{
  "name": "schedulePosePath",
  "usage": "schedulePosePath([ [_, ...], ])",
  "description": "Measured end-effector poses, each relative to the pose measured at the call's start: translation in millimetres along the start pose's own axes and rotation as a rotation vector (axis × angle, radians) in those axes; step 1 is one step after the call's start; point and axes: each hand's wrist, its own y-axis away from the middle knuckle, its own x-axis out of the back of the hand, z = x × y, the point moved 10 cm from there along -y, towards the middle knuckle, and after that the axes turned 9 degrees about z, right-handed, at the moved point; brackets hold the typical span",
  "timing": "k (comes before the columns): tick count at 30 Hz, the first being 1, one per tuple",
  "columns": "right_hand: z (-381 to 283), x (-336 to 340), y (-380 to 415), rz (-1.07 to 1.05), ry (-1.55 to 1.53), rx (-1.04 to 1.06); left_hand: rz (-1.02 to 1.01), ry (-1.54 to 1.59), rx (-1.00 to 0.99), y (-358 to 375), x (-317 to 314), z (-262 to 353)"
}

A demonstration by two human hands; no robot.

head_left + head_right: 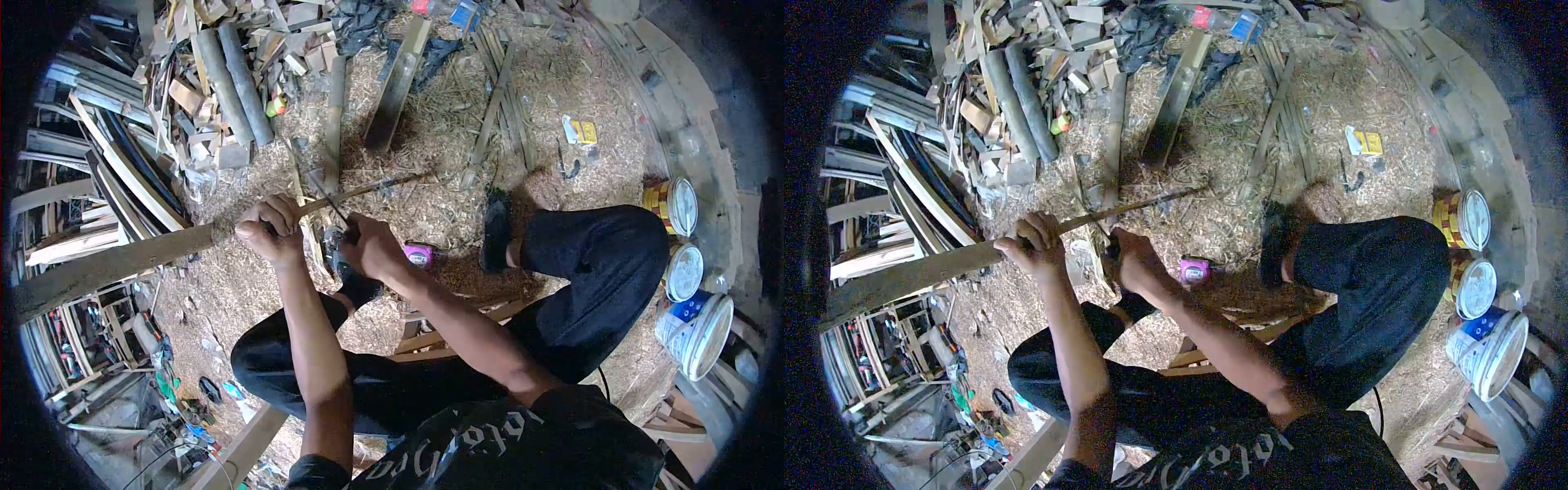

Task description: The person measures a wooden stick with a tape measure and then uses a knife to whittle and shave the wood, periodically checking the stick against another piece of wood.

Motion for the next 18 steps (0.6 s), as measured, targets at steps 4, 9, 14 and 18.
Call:
schedulePosePath([
  [4,0.1,-1.9,-6.4,0.026,-0.013,0.045,0.025,-0.052,0.027,-2.6,-2.7,-0.1],
  [9,49.2,-3.6,-26.7,-0.013,0.231,-0.013,-0.057,-0.021,0.051,-8.5,8.2,-1.4],
  [14,-0.5,-2.7,-16.0,0.011,0.000,0.189,-0.080,-0.053,0.087,-20.0,-5.2,-3.2],
  [18,116.5,-5.5,-35.8,0.018,0.160,-0.101,-0.053,-0.077,0.087,-21.7,-0.9,-5.9],
])
